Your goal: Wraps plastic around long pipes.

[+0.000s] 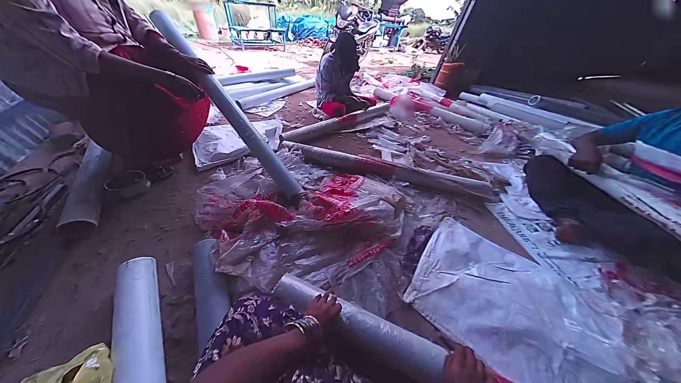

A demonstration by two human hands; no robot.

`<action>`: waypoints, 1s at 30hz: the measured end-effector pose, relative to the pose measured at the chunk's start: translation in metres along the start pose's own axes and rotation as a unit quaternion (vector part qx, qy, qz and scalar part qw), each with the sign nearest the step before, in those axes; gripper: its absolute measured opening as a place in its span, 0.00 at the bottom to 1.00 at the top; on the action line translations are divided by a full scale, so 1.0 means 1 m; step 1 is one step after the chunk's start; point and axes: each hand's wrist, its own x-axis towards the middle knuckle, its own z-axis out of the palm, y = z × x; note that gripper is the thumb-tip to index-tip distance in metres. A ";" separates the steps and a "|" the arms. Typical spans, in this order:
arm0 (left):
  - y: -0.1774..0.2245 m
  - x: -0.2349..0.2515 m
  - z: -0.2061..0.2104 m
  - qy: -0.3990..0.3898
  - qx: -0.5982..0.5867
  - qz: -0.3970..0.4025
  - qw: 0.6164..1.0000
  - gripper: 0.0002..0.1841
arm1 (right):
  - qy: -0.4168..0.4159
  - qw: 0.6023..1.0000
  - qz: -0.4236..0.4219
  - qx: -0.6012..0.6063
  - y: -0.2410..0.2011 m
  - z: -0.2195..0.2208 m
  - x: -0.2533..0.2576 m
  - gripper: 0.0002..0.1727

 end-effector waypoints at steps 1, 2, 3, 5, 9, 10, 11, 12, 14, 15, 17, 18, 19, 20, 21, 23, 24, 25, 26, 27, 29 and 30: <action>0.002 0.000 -0.003 -0.003 0.002 -0.008 1.000 0.23 | -0.004 1.000 0.003 0.005 -0.001 -0.004 0.000 0.21; 0.004 0.000 -0.005 -0.002 0.005 -0.018 1.000 0.24 | -0.018 1.000 0.015 0.003 -0.001 -0.007 0.001 0.22; 0.006 0.000 -0.009 0.000 0.013 -0.034 0.999 0.24 | -0.033 0.999 0.026 0.006 -0.002 -0.008 0.004 0.22; 0.008 -0.001 -0.018 -0.007 0.025 -0.072 0.997 0.28 | -0.050 0.998 0.038 0.015 -0.004 -0.009 0.006 0.23; 0.002 0.012 -0.036 0.026 -0.001 -0.080 0.996 0.23 | -0.070 0.996 0.049 0.023 -0.006 -0.014 0.009 0.23; -0.001 0.016 -0.041 0.033 -0.010 -0.076 0.997 0.22 | -0.069 0.996 0.048 0.024 -0.006 -0.013 0.010 0.23; -0.003 0.020 -0.046 0.034 -0.016 -0.073 0.997 0.22 | -0.065 0.997 0.047 0.022 -0.005 -0.013 0.010 0.22; -0.003 0.023 -0.052 0.034 -0.021 -0.071 0.997 0.22 | -0.060 0.997 0.048 0.023 -0.004 -0.012 0.011 0.22; 0.002 0.023 -0.060 0.044 -0.027 -0.057 0.997 0.23 | -0.049 0.997 0.052 0.026 -0.003 -0.014 0.012 0.22; 0.005 0.022 -0.064 0.052 -0.031 -0.046 0.997 0.24 | -0.042 0.997 0.056 0.029 -0.002 -0.015 0.013 0.23; 0.007 0.020 -0.063 0.056 -0.042 -0.030 0.997 0.27 | -0.023 0.997 0.059 0.037 -0.001 -0.013 0.011 0.22; 0.007 0.019 -0.062 0.055 -0.046 -0.025 0.997 0.28 | -0.017 0.997 0.062 0.036 -0.001 -0.012 0.011 0.22; 0.006 0.018 -0.061 0.060 -0.050 -0.018 0.997 0.29 | -0.013 0.997 0.065 0.034 -0.001 -0.011 0.011 0.22; 0.005 0.017 -0.060 0.067 -0.054 -0.014 0.996 0.29 | -0.008 0.997 0.067 0.033 -0.002 -0.010 0.010 0.22; 0.003 0.015 -0.057 0.079 -0.056 -0.011 0.995 0.29 | -0.001 0.997 0.067 0.032 -0.003 -0.009 0.008 0.22; 0.002 0.017 -0.053 0.116 -0.076 -0.011 0.990 0.29 | 0.010 0.997 0.072 0.029 -0.004 -0.009 0.008 0.22; 0.003 0.021 -0.052 0.126 -0.090 -0.017 0.988 0.28 | 0.006 0.997 0.078 0.027 -0.004 -0.010 0.009 0.22; 0.003 0.024 -0.051 0.124 -0.106 -0.027 0.986 0.28 | -0.007 0.996 0.086 0.023 -0.004 -0.012 0.009 0.23; 0.001 0.029 -0.051 0.108 -0.123 -0.038 0.986 0.28 | -0.017 0.995 0.092 0.017 -0.004 -0.013 0.009 0.23; -0.003 0.034 -0.050 0.083 -0.144 -0.045 0.985 0.29 | -0.027 0.995 0.096 0.012 -0.005 -0.013 0.008 0.24; -0.015 0.042 -0.053 0.022 -0.183 -0.033 0.982 0.36 | -0.036 0.995 0.098 0.009 -0.007 -0.013 0.006 0.24; -0.023 0.042 -0.054 0.011 -0.186 -0.016 0.982 0.42 | -0.043 0.994 0.098 0.009 -0.008 -0.012 0.006 0.25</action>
